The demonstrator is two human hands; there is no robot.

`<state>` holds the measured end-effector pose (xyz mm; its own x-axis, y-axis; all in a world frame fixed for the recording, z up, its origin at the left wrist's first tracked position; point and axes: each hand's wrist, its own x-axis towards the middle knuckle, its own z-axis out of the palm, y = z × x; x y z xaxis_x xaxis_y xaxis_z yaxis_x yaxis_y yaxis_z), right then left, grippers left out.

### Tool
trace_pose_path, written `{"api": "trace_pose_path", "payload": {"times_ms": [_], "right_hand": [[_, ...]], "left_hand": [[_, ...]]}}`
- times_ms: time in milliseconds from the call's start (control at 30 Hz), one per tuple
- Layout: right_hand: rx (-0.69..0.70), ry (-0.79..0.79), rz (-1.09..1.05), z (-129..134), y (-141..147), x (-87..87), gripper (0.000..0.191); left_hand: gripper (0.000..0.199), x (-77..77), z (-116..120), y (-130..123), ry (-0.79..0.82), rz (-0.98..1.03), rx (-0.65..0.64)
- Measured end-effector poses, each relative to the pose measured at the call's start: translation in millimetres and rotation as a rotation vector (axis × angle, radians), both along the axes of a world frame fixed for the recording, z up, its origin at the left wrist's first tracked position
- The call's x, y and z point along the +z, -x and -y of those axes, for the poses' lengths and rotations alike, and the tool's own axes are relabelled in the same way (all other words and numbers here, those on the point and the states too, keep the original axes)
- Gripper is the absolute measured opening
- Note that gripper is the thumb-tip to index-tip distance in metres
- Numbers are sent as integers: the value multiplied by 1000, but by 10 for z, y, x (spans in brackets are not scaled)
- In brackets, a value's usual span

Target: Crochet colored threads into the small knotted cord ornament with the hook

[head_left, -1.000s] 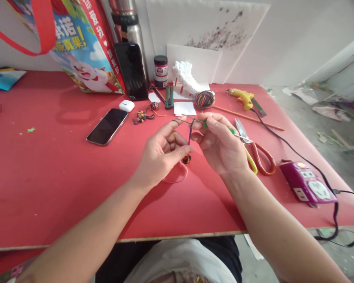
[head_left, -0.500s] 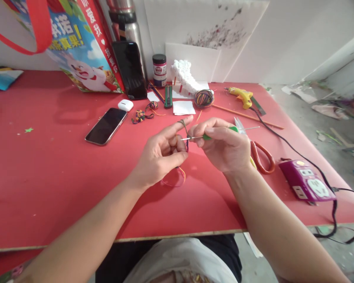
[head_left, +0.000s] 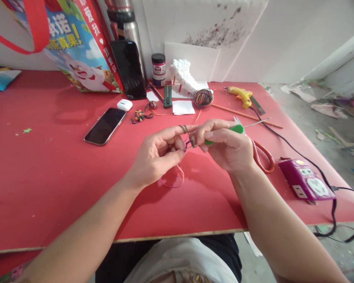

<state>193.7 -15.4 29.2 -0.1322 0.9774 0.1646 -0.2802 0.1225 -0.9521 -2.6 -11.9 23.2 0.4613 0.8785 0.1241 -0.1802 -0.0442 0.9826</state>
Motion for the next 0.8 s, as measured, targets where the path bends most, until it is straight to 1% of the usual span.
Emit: {"api": "trace_pose_path", "payload": {"times_ms": [167, 333, 500, 667, 800], "right_hand": [[-43, -31, 7, 22, 17, -10, 17], [-65, -34, -7, 30, 33, -21, 18], [-76, -40, 15, 35, 36, -30, 16], [-72, -45, 14, 43, 36, -22, 15], [-66, -40, 7, 43, 31, -29, 15]], "left_hand": [[35, 35, 22, -7, -66, -34, 54], [35, 41, 20, -16, -128, -23, 101], [37, 38, 26, -16, -106, -32, 132], [34, 23, 21, -3, -123, -22, 146], [37, -5, 10, -2, -123, -9, 155]]}}
